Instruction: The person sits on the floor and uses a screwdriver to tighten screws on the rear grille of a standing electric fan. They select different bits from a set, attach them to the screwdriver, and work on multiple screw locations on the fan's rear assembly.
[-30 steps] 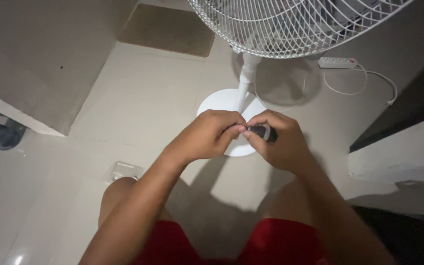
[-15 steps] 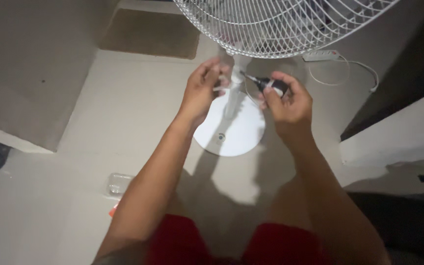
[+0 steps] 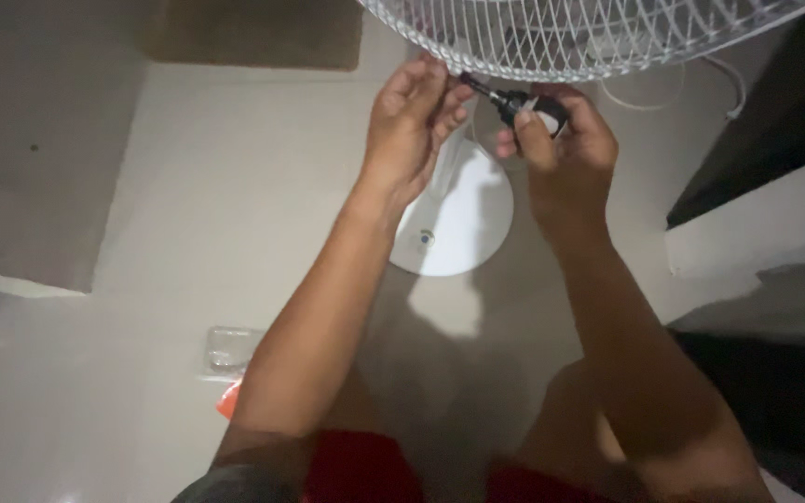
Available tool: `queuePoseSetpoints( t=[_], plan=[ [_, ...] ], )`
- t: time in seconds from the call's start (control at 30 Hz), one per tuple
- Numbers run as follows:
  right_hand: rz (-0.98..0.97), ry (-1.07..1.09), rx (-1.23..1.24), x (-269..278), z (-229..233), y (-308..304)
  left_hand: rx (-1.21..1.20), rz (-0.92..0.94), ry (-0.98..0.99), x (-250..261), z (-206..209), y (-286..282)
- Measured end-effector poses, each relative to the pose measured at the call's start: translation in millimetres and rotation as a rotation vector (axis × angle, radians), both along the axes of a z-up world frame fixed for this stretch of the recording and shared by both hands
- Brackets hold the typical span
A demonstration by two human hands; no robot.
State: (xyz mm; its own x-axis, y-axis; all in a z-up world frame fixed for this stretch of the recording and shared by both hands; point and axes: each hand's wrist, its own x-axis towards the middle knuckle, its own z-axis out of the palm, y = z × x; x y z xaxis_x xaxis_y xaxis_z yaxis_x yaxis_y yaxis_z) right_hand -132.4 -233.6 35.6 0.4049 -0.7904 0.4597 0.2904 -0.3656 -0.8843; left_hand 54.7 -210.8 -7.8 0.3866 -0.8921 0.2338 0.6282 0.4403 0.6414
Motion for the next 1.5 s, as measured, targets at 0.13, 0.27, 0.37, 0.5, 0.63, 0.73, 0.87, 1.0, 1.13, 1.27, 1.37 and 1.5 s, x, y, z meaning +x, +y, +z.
queuePoseSetpoints(
  t=[0.13, 0.27, 0.37, 0.5, 0.63, 0.73, 0.87, 1.0, 1.13, 1.27, 1.37, 1.5],
  plan=[
    [-0.037, -0.027, -0.052, 2.2, -6.2, 1.9, -0.024, -0.043, -0.007, 4.1, 2.0, 7.9],
    [-0.062, -0.036, -0.068, 6.6, -10.4, 8.5, -0.042, -0.062, -0.061, 6.1, 9.8, 12.9],
    [-0.078, 0.019, -0.174, 5.6, -10.9, 9.1, -0.059, -0.068, -0.090, 8.2, 11.9, 16.0],
    [-0.266, 0.264, -0.563, -3.9, -2.6, 4.7, -0.030, -0.031, -0.103, 10.8, 12.7, 19.9],
    [-0.037, 0.085, -0.430, -3.5, 8.0, -3.9, -0.037, -0.059, -0.130, 14.3, 14.5, 22.4],
    [-0.008, 0.054, -0.446, -0.9, 9.9, -7.2, -0.020, -0.057, -0.124, 17.6, 13.3, 21.6],
    [-0.146, 0.138, -0.639, 2.4, 6.8, -4.7, -0.027, -0.057, -0.135, 22.5, 14.0, 23.7],
    [-0.217, 0.097, -0.665, 9.7, -4.7, -1.6, 0.022, -0.027, -0.162, 24.9, 17.4, 27.5],
    [0.012, -0.076, -0.435, 11.1, -11.0, -7.0, -0.008, -0.035, -0.188, 20.9, 19.8, 26.8],
    [0.245, -0.117, -0.022, 9.6, 0.9, -11.0, -0.016, -0.004, -0.251, 20.7, 20.2, 27.3],
    [0.092, 0.133, -0.081, 1.3, 16.8, -8.6, -0.014, 0.016, -0.250, 17.6, 22.6, 22.5],
    [-0.091, 0.289, -0.664, -3.5, 23.8, -2.5, -0.041, 0.008, -0.263, 16.0, 23.3, 22.1]
  ],
)
